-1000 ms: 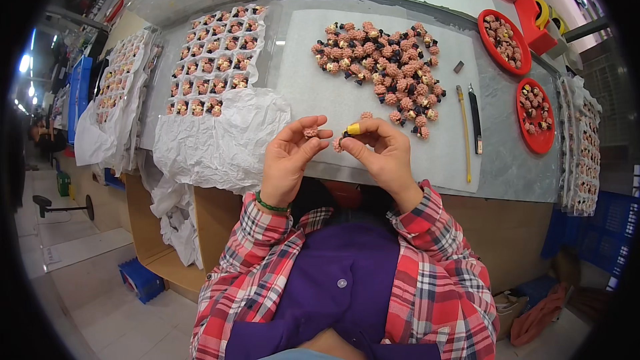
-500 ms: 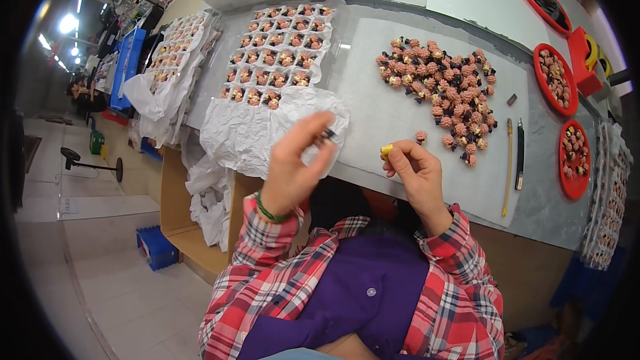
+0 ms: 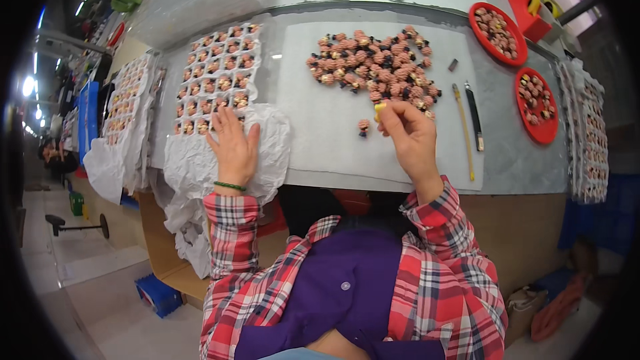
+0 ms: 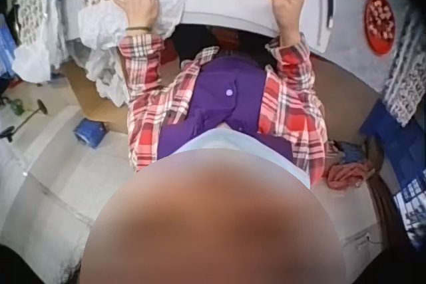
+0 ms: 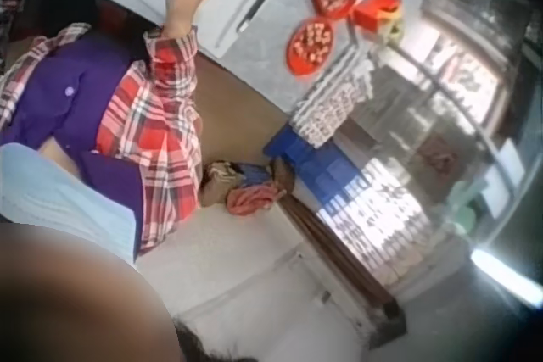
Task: Assembling small doll heads by attaching yellow hair components and placing them into a tray.
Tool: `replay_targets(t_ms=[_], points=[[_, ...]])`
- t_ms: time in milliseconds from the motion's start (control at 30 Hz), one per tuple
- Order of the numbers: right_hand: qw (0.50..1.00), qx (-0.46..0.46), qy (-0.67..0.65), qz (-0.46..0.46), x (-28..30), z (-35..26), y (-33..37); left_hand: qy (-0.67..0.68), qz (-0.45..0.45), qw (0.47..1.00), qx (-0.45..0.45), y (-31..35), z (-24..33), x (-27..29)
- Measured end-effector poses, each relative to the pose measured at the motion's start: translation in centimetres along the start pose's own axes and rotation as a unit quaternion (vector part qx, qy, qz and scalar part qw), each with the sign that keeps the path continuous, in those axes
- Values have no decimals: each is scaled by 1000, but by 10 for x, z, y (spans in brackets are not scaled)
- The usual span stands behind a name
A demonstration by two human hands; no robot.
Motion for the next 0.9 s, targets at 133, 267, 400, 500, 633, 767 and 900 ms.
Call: replay_targets(t_ms=[133,267,400,500,633,767,900], points=[[997,55,27,53,9,-1,-10,-23,-90,996,8,1,-4,-9],[930,116,340,-80,-5,1,-1,-39,-97,994,3,-2,-5,-11],[875,143,454,-87,-13,19,13,-31,-104,994,2,-4,0,-5],[852,196,479,-84,-17,16,12,-38,-109,993,24,-1,2,6],[908,155,379,-86,-18,11,13,225,92,967,-73,8,41,57],[949,170,236,-119,-38,-7,24,614,-122,779,17,29,87,53],[938,216,225,-148,-43,-8,35,712,-252,650,81,37,105,31]])
Point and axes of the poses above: each hand's wrist, its own y-axis away from the middle knuckle, its own x-axis out of the back of the hand, z = x × y, the point moved 2 cm from there along -y, towards the middle knuckle, and after that the axes turned 6 degrees about -y, right-handed, at the moved point
